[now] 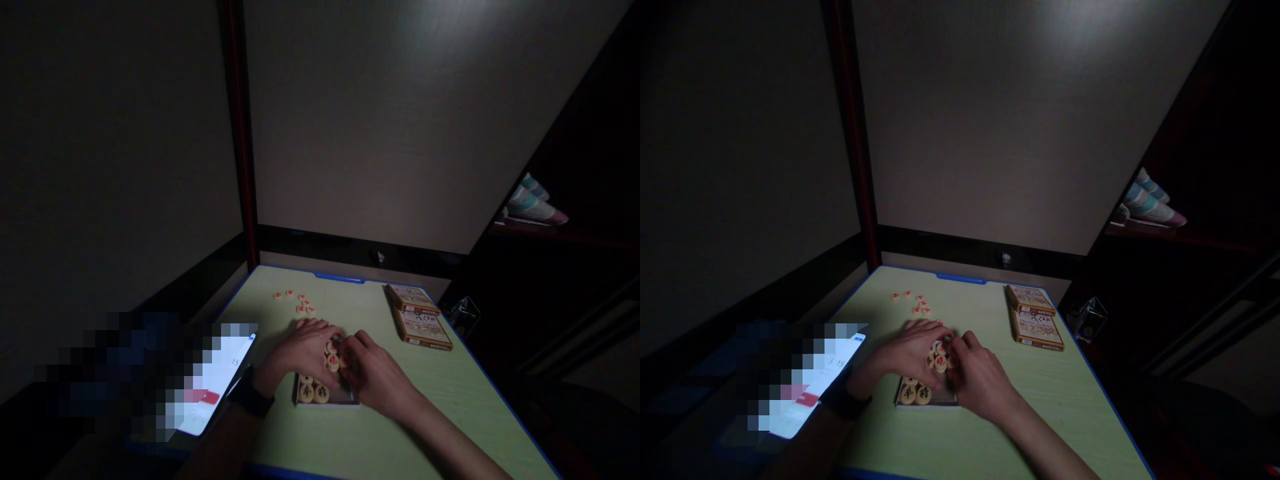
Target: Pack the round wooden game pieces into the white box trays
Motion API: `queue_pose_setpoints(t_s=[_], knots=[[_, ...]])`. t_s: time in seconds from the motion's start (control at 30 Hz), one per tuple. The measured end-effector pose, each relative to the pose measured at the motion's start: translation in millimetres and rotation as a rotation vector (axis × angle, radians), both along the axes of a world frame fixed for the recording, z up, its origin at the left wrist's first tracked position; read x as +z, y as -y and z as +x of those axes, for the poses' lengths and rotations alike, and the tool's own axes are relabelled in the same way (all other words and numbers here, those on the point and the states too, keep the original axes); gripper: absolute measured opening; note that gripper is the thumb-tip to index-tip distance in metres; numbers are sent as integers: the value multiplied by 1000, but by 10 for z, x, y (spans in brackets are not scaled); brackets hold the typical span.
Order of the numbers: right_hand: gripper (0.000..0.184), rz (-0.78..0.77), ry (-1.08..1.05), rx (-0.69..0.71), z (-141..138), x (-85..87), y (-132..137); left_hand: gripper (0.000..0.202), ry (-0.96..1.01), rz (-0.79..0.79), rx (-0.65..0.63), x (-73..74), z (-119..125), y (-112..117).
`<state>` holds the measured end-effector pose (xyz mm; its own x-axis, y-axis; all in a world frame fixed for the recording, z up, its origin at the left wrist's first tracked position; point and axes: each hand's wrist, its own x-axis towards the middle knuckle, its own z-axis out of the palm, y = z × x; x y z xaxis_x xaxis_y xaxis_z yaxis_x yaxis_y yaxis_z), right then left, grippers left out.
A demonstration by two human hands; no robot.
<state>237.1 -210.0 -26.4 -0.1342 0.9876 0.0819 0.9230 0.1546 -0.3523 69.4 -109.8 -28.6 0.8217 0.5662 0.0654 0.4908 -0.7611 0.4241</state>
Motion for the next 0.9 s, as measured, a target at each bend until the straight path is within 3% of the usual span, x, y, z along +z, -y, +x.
queue_pose_setpoints(t_s=[0.17, 0.27, 0.4, 0.47, 0.53, 0.6, 0.73, 0.9], knots=[[25, 59, -182, -5, 140, 101, 13, 81, 7, -44, 5, 20, -24, -34], [26, 138, -277, -50, 255, 114, -87, 63, 175, -65, 87, 42, -48, -113], [14, 123, -254, -51, 286, 128, -434, 19, 416, -18, 481, 51, -60, -282], [15, 92, -168, 13, 200, 153, -674, 16, 422, 37, 679, 51, -68, -342], [18, 75, -27, 98, 57, 179, -917, 17, 341, 106, 777, 43, -85, -363], [21, 48, 130, 142, -109, 188, -1131, 21, 214, 194, 786, 25, -105, -347], [19, 21, 239, 154, -359, 135, -1388, 36, 19, 321, 686, -29, -123, -284], [22, 6, 294, 157, -394, 113, -1450, 40, -68, 264, 585, -63, -97, -284]])
